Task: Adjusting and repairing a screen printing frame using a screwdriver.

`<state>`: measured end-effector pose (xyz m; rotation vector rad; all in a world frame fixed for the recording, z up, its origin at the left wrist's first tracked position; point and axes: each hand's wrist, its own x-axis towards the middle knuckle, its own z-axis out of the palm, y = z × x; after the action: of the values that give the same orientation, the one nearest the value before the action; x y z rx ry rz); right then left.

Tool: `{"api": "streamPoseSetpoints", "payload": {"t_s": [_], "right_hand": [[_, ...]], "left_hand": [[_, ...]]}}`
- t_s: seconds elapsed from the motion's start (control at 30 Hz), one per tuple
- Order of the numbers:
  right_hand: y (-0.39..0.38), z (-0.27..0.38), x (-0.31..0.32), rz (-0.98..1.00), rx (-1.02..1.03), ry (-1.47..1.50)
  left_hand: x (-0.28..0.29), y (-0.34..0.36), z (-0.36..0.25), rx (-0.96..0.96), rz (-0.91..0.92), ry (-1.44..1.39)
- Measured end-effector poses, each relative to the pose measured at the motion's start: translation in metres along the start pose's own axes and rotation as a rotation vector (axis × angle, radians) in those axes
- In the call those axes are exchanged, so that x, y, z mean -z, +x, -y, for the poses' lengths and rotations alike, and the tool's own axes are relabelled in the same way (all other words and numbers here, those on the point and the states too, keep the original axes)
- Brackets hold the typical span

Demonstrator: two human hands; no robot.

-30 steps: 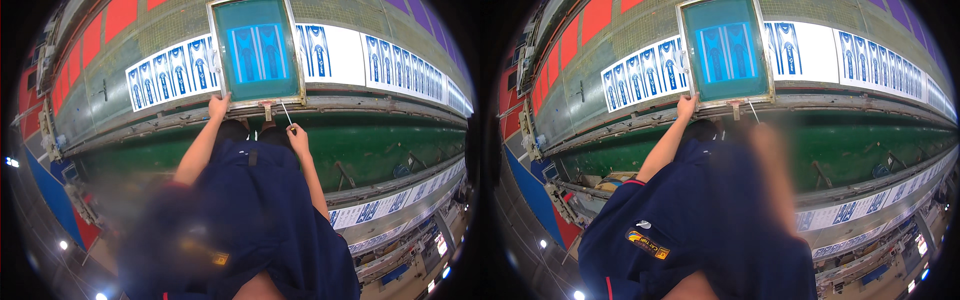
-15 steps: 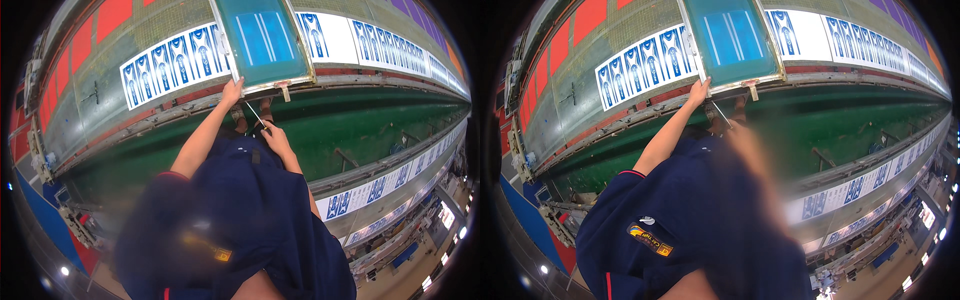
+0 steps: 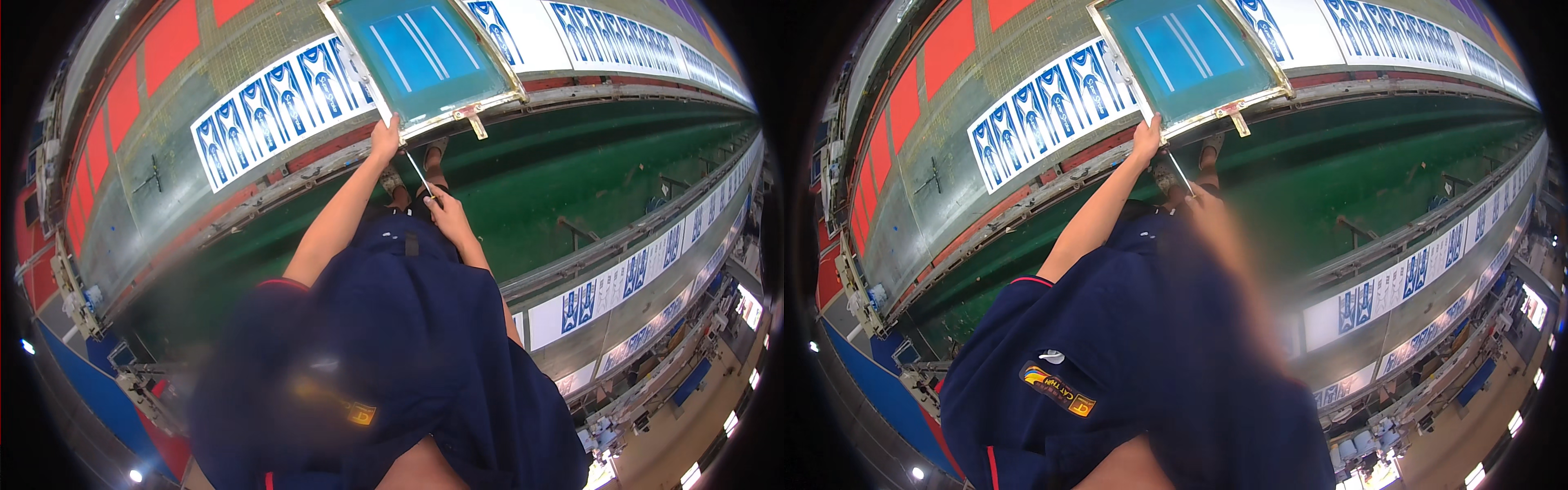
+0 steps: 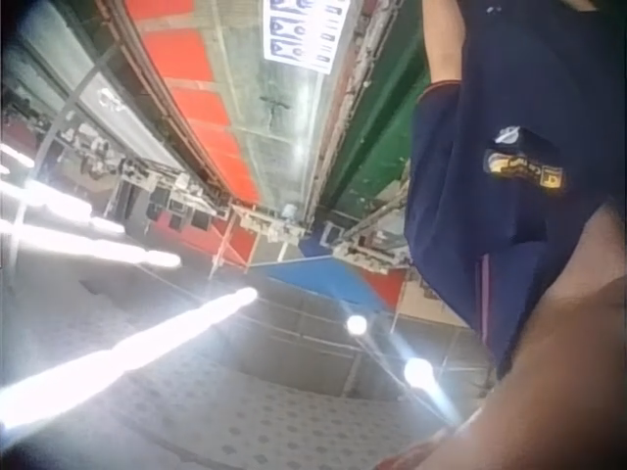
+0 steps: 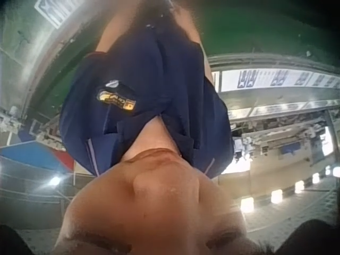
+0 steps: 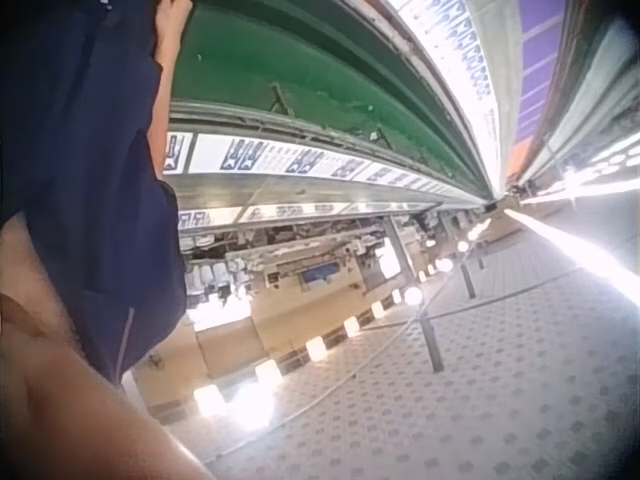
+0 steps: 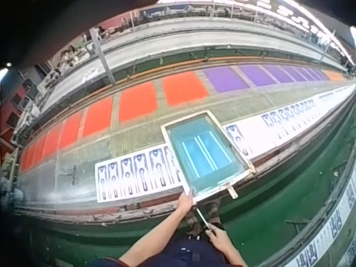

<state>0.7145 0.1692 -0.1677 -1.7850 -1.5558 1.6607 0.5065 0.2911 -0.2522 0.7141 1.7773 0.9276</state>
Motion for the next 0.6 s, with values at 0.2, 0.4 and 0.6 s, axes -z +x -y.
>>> {"api": "streamPoseSetpoints", "payload": {"t_s": [0.2,0.4,0.6], "right_hand": [[-0.005,0.009,-0.002,0.024,0.004,0.033],[0.001,-0.010,-0.006,-0.035,0.025,0.036],[0.003,0.005,-0.009,0.043,0.023,0.000]], "left_hand": [[0.005,0.012,0.021,0.113,0.051,-0.113],[-0.004,0.000,0.002,0.045,0.016,-0.057],[0.014,0.029,0.051,0.092,-0.003,-0.049]]}}
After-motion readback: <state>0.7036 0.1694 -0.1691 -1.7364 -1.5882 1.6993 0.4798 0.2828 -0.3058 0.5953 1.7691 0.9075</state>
